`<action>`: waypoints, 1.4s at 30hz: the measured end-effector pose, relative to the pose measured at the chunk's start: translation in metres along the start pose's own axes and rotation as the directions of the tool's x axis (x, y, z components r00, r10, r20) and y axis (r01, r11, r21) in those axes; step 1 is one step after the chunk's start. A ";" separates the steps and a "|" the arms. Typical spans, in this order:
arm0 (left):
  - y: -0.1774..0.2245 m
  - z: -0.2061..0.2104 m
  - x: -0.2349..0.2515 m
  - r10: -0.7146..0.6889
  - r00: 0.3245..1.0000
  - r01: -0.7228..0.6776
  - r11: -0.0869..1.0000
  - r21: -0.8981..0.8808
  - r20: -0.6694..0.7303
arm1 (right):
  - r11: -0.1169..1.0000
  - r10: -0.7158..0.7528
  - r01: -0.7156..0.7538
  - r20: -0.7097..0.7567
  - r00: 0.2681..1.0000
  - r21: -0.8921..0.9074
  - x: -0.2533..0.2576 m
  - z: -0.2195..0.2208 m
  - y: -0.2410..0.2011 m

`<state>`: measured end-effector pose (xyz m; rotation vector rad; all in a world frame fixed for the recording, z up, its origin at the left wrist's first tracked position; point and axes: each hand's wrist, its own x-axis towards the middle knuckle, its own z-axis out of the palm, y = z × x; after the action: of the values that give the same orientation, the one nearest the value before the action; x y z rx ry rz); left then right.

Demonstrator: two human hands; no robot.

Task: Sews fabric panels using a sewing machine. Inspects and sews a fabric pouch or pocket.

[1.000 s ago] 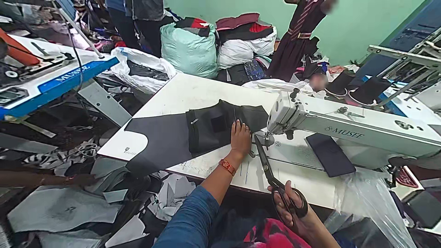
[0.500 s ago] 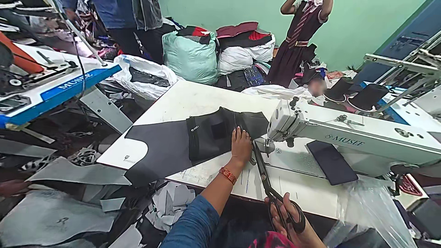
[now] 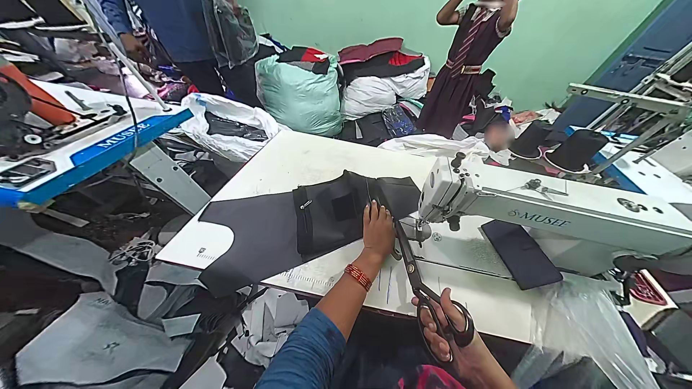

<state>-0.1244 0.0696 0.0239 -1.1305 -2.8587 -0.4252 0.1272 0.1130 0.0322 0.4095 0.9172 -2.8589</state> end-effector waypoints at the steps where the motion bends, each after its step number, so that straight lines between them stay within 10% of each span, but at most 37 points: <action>1: 0.000 0.000 0.000 0.001 1.000 -0.001 1.000 0.003 0.004 | 1.000 -0.006 0.006 -0.011 1.000 -0.005 0.001 0.000 0.001; 20: -0.013 -0.012 -0.001 -0.025 0.993 0.016 0.997 0.076 0.117 | 0.941 -0.044 -0.024 -0.190 0.981 -0.339 -0.019 -0.002 0.009; 25: -0.065 -0.036 -0.030 -0.015 0.997 0.011 0.999 0.049 0.081 | 0.753 -0.084 -0.102 -0.250 0.965 -0.650 -0.073 -0.025 -0.012; 32: -0.117 -0.026 -0.114 0.179 0.898 -0.166 0.984 0.067 -0.403 | 0.498 -0.223 -0.280 -0.433 0.873 -0.821 -0.125 -0.035 -0.047; 38: -0.086 -0.043 -0.114 0.091 0.953 -0.080 0.996 0.048 -0.289 | 0.019 -0.579 -0.591 -0.491 0.651 -0.807 -0.085 -0.040 -0.068; 42: -0.047 -0.039 -0.097 0.173 0.985 -0.173 0.979 -0.107 -0.003 | -0.040 -0.708 -0.696 -0.471 0.527 -0.717 -0.053 -0.039 -0.081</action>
<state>-0.0878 -0.0381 0.0366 -1.3867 -2.7407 -0.5712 0.1718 0.2026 0.0617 1.5443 2.7391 -0.5796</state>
